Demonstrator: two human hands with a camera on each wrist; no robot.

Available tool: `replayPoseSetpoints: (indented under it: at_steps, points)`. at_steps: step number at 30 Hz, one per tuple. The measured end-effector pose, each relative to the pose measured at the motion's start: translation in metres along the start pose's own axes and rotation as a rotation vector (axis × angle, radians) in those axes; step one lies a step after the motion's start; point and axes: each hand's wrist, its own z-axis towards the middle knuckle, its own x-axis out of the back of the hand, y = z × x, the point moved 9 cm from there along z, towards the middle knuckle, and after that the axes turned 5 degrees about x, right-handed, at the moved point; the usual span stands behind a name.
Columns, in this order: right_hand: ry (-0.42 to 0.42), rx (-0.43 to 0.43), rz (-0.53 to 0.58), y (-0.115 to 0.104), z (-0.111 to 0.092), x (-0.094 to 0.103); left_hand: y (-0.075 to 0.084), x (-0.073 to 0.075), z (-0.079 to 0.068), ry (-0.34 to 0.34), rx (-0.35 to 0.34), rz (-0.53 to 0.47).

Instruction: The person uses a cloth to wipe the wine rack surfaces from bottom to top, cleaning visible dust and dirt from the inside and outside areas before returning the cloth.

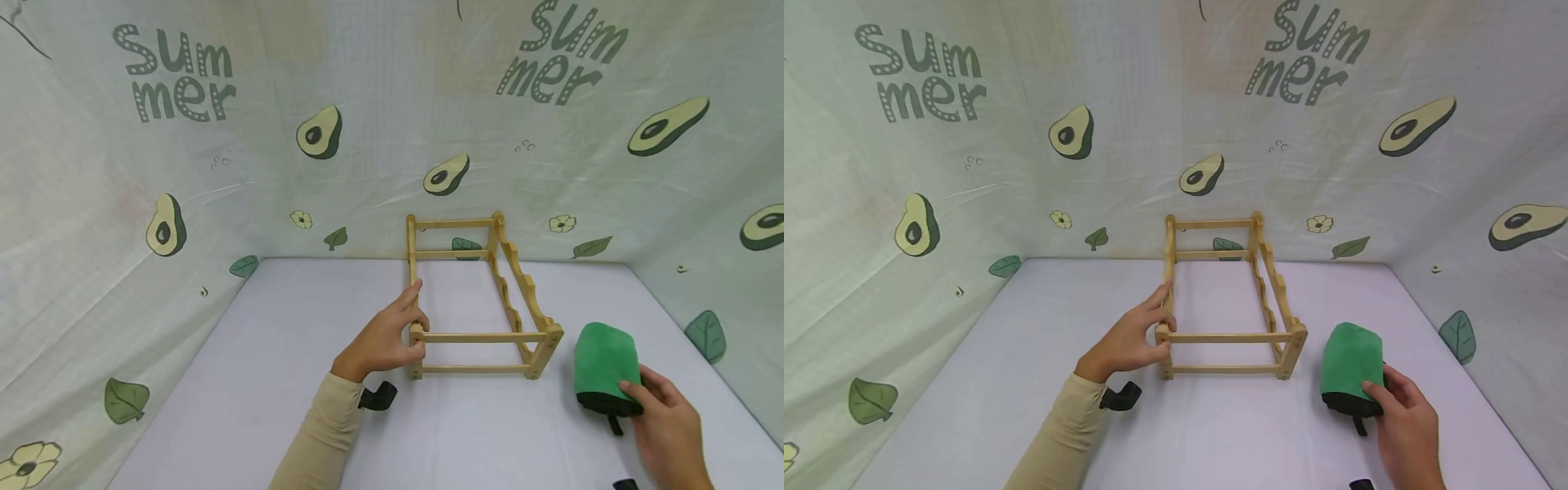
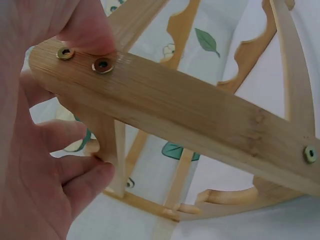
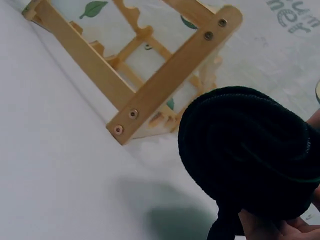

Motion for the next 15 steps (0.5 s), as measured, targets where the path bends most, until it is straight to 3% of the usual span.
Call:
replayPoseSetpoints:
  at_steps: [4, 8, 15]
  points:
    - [0.025, -0.01, -0.299, -0.001, -0.015, -0.005, -0.003, -0.003, 0.002, 0.004, -0.001, -0.037]
    - [0.037, 0.041, -0.55, -0.004, -0.028, -0.012, -0.004, -0.005, 0.005, 0.02, -0.001, -0.064]
    - [0.048, 0.129, -0.661, -0.007, -0.042, -0.024, -0.005, -0.014, 0.012, 0.012, 0.024, -0.125]
